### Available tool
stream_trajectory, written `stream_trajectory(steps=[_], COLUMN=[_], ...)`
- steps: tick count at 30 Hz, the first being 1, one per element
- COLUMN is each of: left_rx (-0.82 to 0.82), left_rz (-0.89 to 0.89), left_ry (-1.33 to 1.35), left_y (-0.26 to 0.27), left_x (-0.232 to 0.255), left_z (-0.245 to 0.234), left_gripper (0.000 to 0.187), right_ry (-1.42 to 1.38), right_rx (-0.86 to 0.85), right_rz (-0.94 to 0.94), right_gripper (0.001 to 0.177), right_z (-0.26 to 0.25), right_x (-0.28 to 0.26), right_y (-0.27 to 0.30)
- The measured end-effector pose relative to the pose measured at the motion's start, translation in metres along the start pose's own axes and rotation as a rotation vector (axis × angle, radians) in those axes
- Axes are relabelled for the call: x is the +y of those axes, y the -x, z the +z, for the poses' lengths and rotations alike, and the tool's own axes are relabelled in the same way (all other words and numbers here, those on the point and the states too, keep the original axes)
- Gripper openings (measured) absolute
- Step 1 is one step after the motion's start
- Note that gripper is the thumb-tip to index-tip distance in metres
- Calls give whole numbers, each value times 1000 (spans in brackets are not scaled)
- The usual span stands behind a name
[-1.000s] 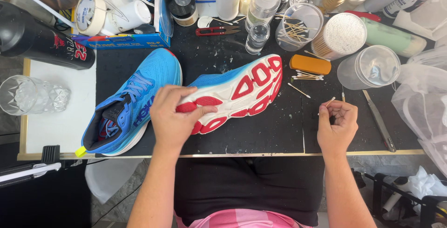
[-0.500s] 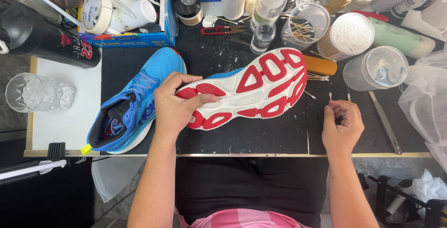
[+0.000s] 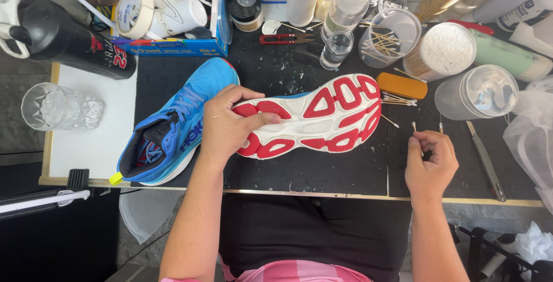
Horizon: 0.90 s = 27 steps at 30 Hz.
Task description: The person uses a cotton swab to clean the red and white outsole of a blue Hoka running shoe. They meticulously wipe the grooves and edges of the sole, then rotate the shoe to clean the side and heel areas. The person occasionally dips the swab into a glass of water to refresh it.
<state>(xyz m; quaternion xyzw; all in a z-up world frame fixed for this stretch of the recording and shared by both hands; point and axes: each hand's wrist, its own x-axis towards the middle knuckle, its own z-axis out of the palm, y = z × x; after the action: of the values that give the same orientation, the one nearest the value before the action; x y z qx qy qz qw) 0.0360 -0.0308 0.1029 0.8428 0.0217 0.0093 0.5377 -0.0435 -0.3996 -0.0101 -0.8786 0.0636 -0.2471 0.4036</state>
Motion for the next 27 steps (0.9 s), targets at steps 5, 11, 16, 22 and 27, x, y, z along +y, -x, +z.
stream_trajectory(steps=[5, 11, 16, 22, 27], left_rx=[-41, -42, -55, -19, 125], left_rz=[-78, -6, -41, 179, 444], left_ry=[-53, -123, -227, -282, -498], left_y=[-5, -2, -1, 13, 23], left_x=[0, 10, 17, 10, 3], left_z=[2, -2, -11, 3, 23], left_gripper=[43, 44, 47, 42, 24], right_ry=[-18, -5, 52, -209, -324], right_rx=[-13, 4, 77, 91, 81], right_rz=[-3, -4, -70, -33, -250], right_gripper=[6, 9, 12, 34, 30], right_z=[1, 0, 0, 8, 30], right_x=[2, 0, -14, -39, -55], right_y=[1, -1, -2, -35, -107])
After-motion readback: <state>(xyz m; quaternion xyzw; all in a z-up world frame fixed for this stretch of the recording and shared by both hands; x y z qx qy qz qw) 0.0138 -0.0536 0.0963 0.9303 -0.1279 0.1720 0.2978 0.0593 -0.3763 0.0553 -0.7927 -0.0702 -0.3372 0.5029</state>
